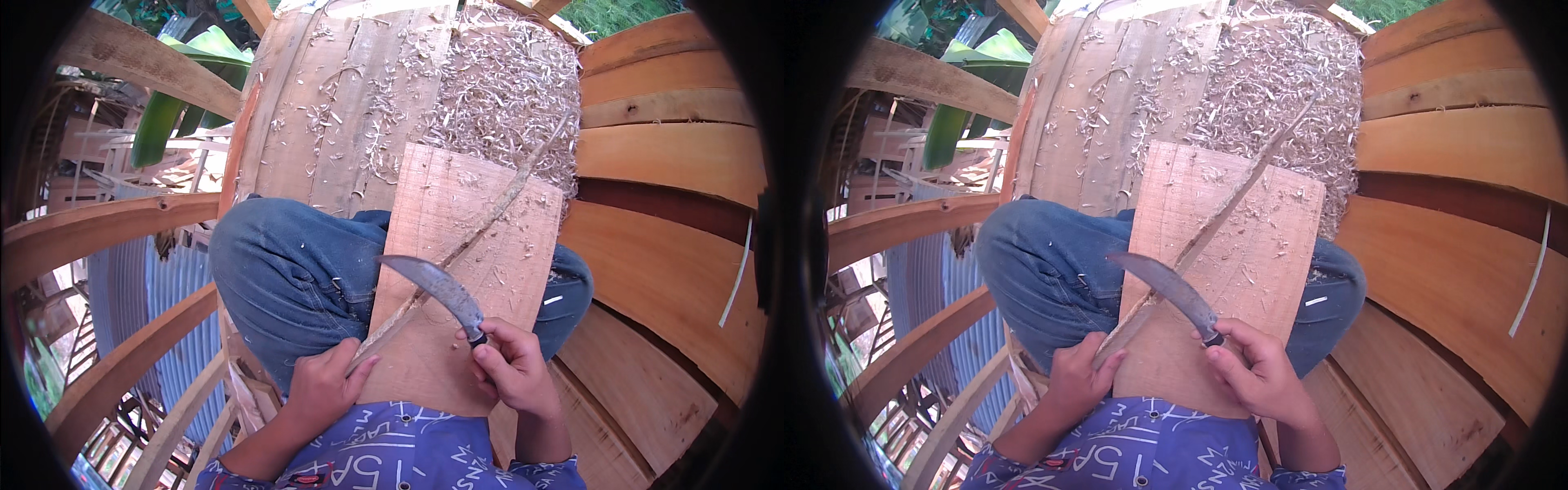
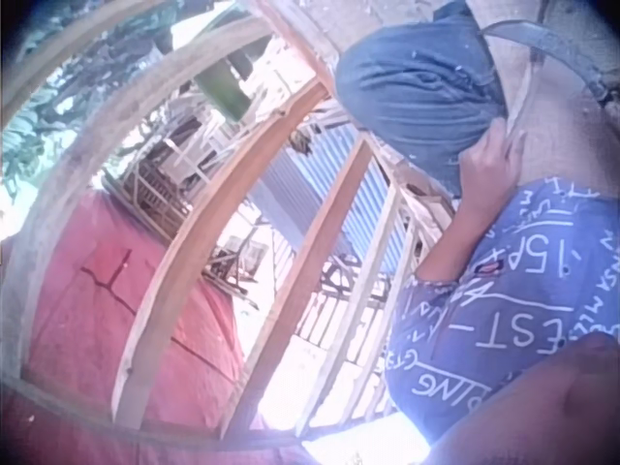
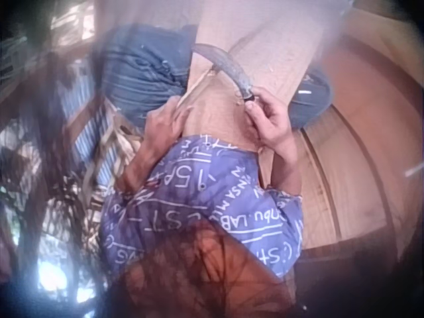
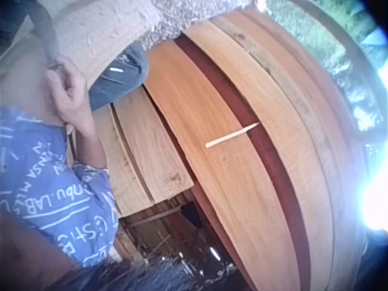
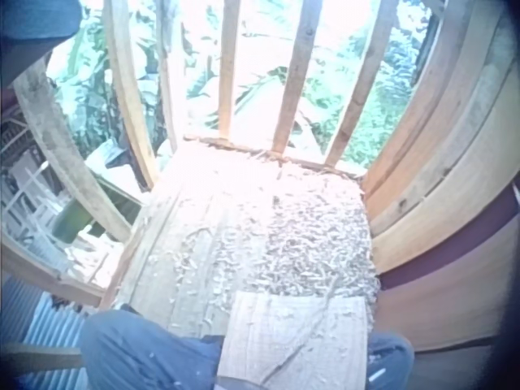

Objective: The person sits cross-legged on a wooden floor and uses a curved knife to carve a long, thin piece of wood resting on their lap. They repeatedly shave off thin strips of wood, creating a pile of shavings on the floor.

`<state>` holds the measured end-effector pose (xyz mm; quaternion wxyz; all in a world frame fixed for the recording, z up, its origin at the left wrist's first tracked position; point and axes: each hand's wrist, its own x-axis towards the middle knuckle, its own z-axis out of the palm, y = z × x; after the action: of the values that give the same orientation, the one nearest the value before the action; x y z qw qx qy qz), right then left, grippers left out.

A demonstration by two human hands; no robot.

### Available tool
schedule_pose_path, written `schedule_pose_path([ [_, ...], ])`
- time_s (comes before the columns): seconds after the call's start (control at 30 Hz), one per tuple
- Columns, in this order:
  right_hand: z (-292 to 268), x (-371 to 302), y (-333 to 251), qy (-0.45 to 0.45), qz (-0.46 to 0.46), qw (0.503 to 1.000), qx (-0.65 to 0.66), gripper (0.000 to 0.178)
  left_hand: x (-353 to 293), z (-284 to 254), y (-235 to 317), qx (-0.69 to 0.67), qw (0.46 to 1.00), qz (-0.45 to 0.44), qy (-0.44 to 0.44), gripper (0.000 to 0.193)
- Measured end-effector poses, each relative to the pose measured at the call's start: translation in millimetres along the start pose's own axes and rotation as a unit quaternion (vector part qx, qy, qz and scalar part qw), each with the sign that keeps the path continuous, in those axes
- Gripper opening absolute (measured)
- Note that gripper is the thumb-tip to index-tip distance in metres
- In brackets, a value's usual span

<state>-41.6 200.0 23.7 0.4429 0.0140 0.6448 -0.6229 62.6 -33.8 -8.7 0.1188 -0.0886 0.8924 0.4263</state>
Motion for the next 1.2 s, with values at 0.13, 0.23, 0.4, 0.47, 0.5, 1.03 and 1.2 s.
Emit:
schedule_pose_path([
  [0.13,-13,7,-19,0.274,-0.139,0.918,0.251,0.022,0,0,-2,-0.006,1.000,0.000,0.004,0.021],
  [0.23,-26,-6,-19,0.115,-0.043,0.986,0.112,0.022,0,1,-2,-0.007,1.000,-0.011,-0.012,0.021],
  [0.4,-19,5,-15,0.138,-0.129,0.969,0.157,0.023,0,3,-1,-0.007,1.000,-0.006,-0.001,0.021],
  [0.47,-39,9,-20,0.237,-0.189,0.902,0.308,0.025,0,1,-1,-0.005,1.000,-0.013,0.001,0.021],
  [0.5,-37,8,-20,0.186,-0.135,0.938,0.258,0.025,-2,3,-2,-0.006,1.000,-0.016,0.002,0.021],
  [1.03,-29,15,-27,0.200,-0.064,0.952,0.222,0.027,-1,1,0,0.012,0.999,-0.032,-0.011,0.021],
  [1.2,-43,8,-23,0.173,-0.103,0.959,0.199,0.026,0,5,-1,0.002,1.000,-0.011,0.003,0.021],
])
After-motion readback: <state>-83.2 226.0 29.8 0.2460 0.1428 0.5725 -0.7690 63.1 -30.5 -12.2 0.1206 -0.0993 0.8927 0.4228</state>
